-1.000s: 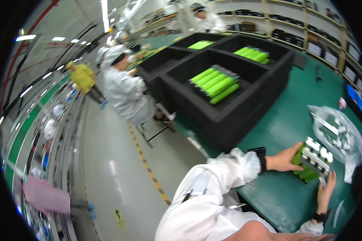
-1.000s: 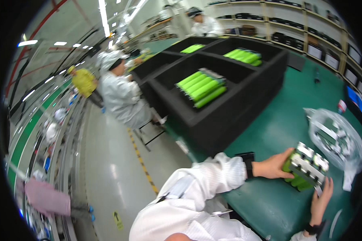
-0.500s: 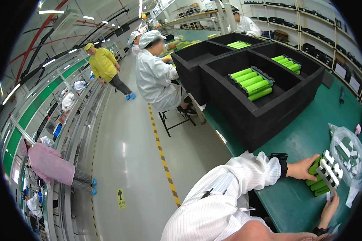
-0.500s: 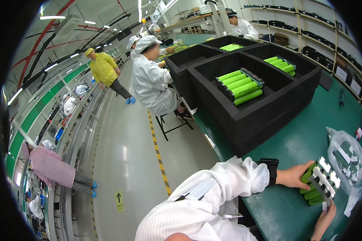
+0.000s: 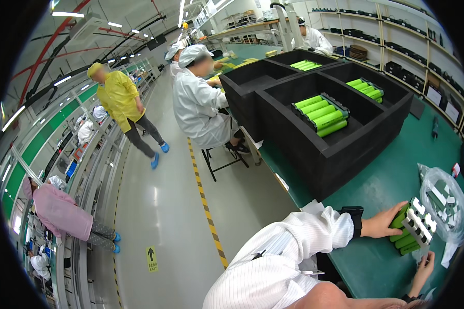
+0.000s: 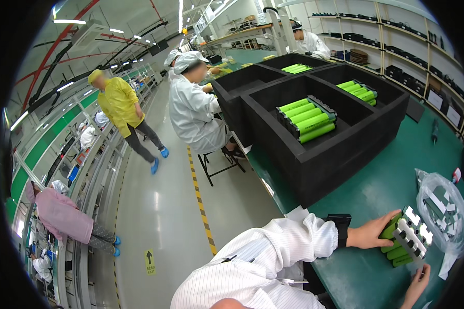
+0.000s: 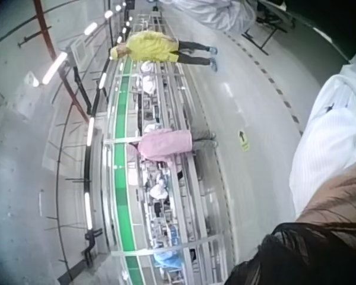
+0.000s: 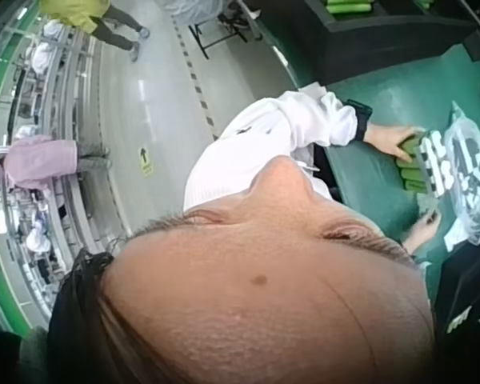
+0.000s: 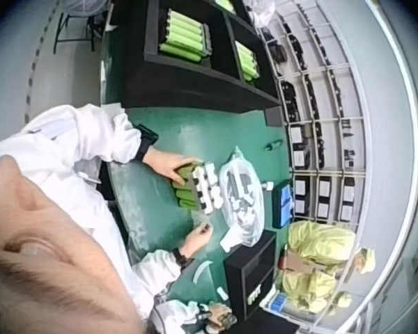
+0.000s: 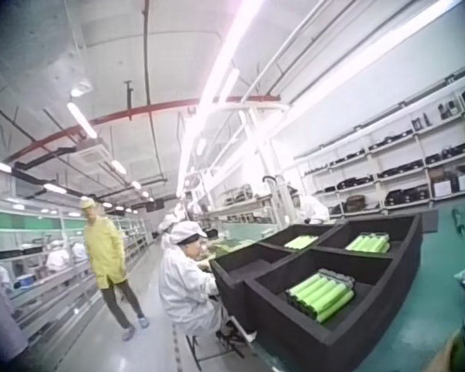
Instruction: Assembling lithium-ion battery packs by placing cells into plastic brackets and applying adhesive strips.
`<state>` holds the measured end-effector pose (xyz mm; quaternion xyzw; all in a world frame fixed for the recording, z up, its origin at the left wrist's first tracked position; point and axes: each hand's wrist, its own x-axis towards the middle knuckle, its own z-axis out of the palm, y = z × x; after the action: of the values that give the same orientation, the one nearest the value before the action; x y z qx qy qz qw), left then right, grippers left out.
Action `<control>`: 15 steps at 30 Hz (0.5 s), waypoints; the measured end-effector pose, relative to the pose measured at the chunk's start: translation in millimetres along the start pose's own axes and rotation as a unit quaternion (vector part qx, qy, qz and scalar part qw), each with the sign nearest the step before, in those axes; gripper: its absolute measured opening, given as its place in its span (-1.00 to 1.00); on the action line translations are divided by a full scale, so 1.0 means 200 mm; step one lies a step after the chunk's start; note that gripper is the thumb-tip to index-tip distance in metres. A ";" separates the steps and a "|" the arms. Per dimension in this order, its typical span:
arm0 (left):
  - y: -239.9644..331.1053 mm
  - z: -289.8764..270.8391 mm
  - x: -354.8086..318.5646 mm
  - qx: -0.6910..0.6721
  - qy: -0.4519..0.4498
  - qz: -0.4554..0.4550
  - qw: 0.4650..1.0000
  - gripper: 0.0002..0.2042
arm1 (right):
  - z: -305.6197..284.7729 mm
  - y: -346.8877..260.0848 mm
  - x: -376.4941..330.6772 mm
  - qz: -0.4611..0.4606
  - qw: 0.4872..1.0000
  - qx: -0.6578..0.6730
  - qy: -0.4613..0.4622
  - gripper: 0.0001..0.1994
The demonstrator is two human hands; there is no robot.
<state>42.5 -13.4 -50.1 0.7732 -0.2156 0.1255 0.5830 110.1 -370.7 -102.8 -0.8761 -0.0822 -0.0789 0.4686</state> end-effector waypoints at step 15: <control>0.26 -0.06 -0.12 0.045 0.228 0.202 0.951 -0.70 | -0.07 -0.37 -0.11 -0.251 0.945 -0.033 0.206 -0.68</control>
<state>-3.9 -9.6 -13.2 0.6900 -0.2225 0.4231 0.5435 71.1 -342.8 -40.1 -0.8069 -0.1981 -0.3754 0.4109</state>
